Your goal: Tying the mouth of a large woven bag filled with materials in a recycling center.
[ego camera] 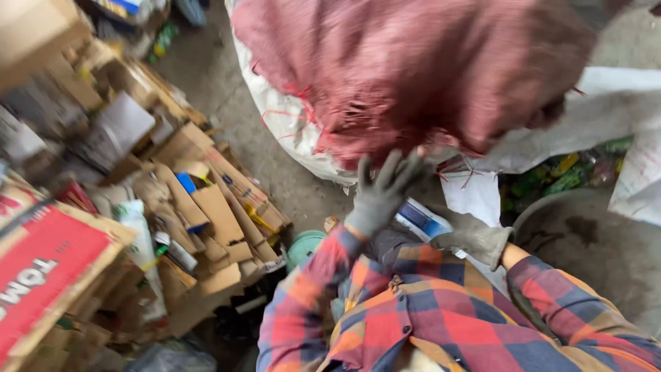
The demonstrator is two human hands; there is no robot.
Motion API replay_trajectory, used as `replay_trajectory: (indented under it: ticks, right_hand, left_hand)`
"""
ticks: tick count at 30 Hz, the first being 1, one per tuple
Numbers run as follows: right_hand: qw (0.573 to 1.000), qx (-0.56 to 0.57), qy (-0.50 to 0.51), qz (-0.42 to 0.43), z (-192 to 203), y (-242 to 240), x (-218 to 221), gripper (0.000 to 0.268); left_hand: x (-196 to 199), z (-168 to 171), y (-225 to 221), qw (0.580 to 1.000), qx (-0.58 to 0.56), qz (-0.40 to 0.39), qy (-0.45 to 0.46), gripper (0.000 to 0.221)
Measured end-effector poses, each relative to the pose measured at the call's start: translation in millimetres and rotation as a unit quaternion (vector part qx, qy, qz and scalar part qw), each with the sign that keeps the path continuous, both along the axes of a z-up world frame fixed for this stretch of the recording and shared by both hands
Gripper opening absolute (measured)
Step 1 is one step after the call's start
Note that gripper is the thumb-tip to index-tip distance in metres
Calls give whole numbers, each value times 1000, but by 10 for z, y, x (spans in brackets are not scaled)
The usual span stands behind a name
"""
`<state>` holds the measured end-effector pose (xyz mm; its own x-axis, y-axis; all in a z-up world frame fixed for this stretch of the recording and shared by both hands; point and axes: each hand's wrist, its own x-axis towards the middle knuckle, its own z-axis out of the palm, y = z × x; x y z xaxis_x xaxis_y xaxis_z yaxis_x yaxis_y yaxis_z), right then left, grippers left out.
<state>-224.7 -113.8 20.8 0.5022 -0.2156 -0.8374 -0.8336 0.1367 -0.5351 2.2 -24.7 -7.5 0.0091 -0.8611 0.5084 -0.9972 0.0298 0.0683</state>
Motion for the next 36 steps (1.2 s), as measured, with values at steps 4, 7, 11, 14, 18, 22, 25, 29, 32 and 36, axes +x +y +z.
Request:
replay_trajectory:
  ticks: [4, 7, 11, 14, 18, 22, 25, 29, 32, 36]
  right_hand:
    - [996, -92, 18, -12, 317, 42, -468, 99]
    - [985, -171, -19, -32, 336, -28, -761, 98]
    - [947, -298, -115, -21, 597, -152, -905, 88]
    - [839, -469, -235, 147, 603, -408, -827, 57]
    - [818, -510, -196, 181, 974, -688, -209, 53]
    - [804, -548, -30, 231, 510, -1014, 378, 49]
    - [743, -591, -40, 312, 122, -1237, 823, 30]
    - [665, -646, -123, 355, 112, -1701, 1063, 23]
    - [613, -686, -238, 311, -60, -1867, 921, 37]
    - [555, -721, -271, 313, 44, -1896, 809, 50]
  left_hand:
    - [360, -142, -867, 991, -8, 29, -132, 51]
    - [716, 268, -1256, 993, 92, 16, -66, 43]
    - [714, 902, -1461, 942, 49, -6, 331, 29]
    - [566, 1259, -1492, 944, 46, 9, 326, 24]
    - [497, 1133, -1359, 931, 49, 30, 360, 25]
    - [350, 1018, -1068, 932, -2, 28, 361, 25]
    - [194, 972, -908, 929, -42, 40, 365, 20]
    - [53, 741, -808, 919, -49, 33, 389, 22]
    - [27, 759, -697, 959, -70, 90, 260, 43]
    - [161, 334, -702, 979, -40, 188, 70, 54]
